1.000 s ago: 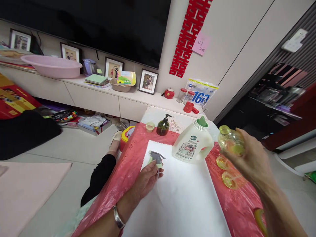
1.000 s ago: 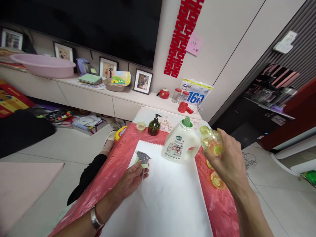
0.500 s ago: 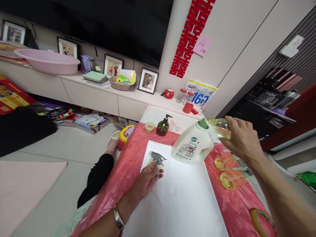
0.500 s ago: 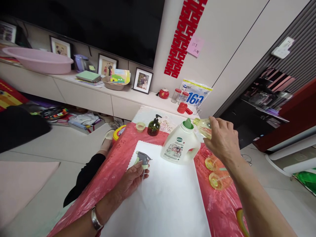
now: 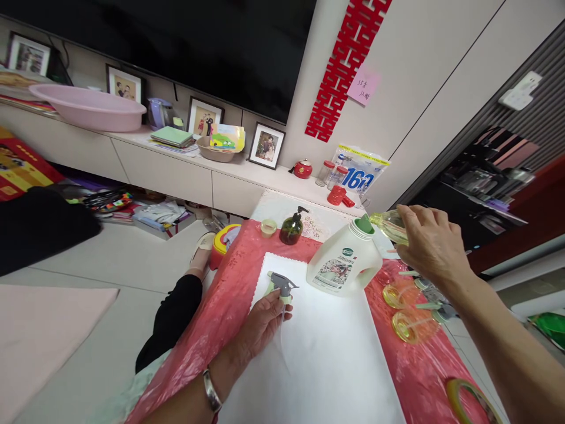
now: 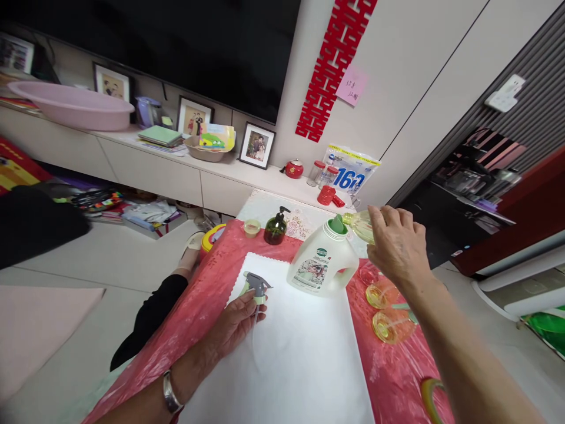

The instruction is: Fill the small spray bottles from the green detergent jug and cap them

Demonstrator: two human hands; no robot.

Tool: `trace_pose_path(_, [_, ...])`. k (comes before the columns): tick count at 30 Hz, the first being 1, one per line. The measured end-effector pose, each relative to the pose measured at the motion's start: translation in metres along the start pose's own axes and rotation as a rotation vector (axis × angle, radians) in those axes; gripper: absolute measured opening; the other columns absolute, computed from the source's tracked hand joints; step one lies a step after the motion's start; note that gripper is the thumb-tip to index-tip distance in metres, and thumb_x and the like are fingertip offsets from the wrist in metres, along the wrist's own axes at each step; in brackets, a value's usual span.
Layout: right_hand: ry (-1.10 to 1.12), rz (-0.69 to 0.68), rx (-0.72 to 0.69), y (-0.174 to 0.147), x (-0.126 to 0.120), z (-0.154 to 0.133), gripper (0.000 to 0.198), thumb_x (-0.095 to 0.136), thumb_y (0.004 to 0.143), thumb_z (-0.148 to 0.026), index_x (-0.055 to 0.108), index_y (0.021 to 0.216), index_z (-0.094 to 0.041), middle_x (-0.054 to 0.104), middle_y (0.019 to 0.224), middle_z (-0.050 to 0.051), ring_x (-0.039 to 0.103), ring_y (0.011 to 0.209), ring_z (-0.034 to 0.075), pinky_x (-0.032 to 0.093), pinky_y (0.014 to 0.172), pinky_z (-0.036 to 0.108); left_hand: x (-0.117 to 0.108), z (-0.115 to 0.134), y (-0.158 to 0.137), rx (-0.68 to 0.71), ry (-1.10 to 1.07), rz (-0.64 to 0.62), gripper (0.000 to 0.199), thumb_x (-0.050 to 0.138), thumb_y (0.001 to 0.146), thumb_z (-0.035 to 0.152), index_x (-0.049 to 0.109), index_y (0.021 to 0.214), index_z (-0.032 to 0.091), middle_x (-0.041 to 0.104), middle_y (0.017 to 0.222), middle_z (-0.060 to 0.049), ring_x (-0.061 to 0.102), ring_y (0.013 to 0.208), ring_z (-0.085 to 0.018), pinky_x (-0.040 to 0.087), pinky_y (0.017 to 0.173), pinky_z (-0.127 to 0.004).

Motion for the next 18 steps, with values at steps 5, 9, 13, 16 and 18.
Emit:
trace_pose_path(5, [-0.043, 0.029, -0.025, 0.002, -0.003, -0.002, 0.066, 0.064, 0.082, -0.02, 0.047, 0.146, -0.018, 0.045, 0.14, 0.007, 0.041, 0.124, 0.029, 0.045, 0.082, 0.04, 0.0, -0.001, -0.002, -0.006, 0.016, -0.004, 0.043, 0.093, 0.07, 0.033, 0.077, 0.106, 0.016, 0.068, 0.104, -0.008, 0.062, 0.085, -0.015, 0.047, 0.083, -0.031])
trace_pose_path(9, [-0.07, 0.007, -0.016, 0.004, -0.003, -0.003, 0.066, 0.066, 0.081, -0.017, 0.048, 0.145, -0.02, 0.045, 0.14, 0.006, 0.04, 0.125, 0.029, 0.044, 0.085, 0.04, -0.001, -0.001, -0.002, 0.003, 0.026, -0.008, 0.045, 0.093, 0.069, 0.036, 0.077, 0.107, 0.017, 0.068, 0.108, -0.008, 0.061, 0.086, -0.015, 0.048, 0.085, -0.03])
trace_pose_path(13, [-0.094, 0.005, -0.016, 0.006, -0.006, -0.004, 0.067, 0.068, 0.082, -0.016, 0.048, 0.146, -0.021, 0.045, 0.142, 0.005, 0.04, 0.126, 0.028, 0.044, 0.085, 0.04, -0.001, -0.002, -0.002, 0.001, 0.032, -0.011, 0.046, 0.094, 0.067, 0.038, 0.078, 0.105, 0.018, 0.068, 0.106, -0.007, 0.061, 0.085, -0.014, 0.048, 0.083, -0.03])
trace_pose_path(16, [-0.115, 0.004, -0.021, 0.007, -0.01, -0.005, 0.066, 0.068, 0.082, -0.015, 0.05, 0.145, -0.021, 0.045, 0.142, 0.005, 0.04, 0.128, 0.027, 0.043, 0.084, 0.039, -0.002, -0.002, -0.001, -0.006, 0.028, -0.005, 0.049, 0.096, 0.064, 0.039, 0.078, 0.105, 0.018, 0.068, 0.105, -0.007, 0.061, 0.085, -0.015, 0.048, 0.083, -0.03])
trace_pose_path(18, [-0.129, 0.004, -0.023, 0.007, -0.012, -0.005, 0.064, 0.068, 0.083, -0.015, 0.051, 0.144, -0.021, 0.045, 0.141, 0.005, 0.04, 0.128, 0.027, 0.043, 0.084, 0.039, -0.002, -0.002, -0.001, -0.008, 0.023, 0.001, 0.05, 0.096, 0.063, 0.039, 0.078, 0.104, 0.018, 0.067, 0.103, -0.006, 0.061, 0.085, -0.014, 0.048, 0.083, -0.03])
Point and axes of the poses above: each hand's wrist, its own y-axis towards the middle knuckle, its own x-axis out of the palm, z = x × y, the point moved 10 cm from there along y, towards the middle knuckle
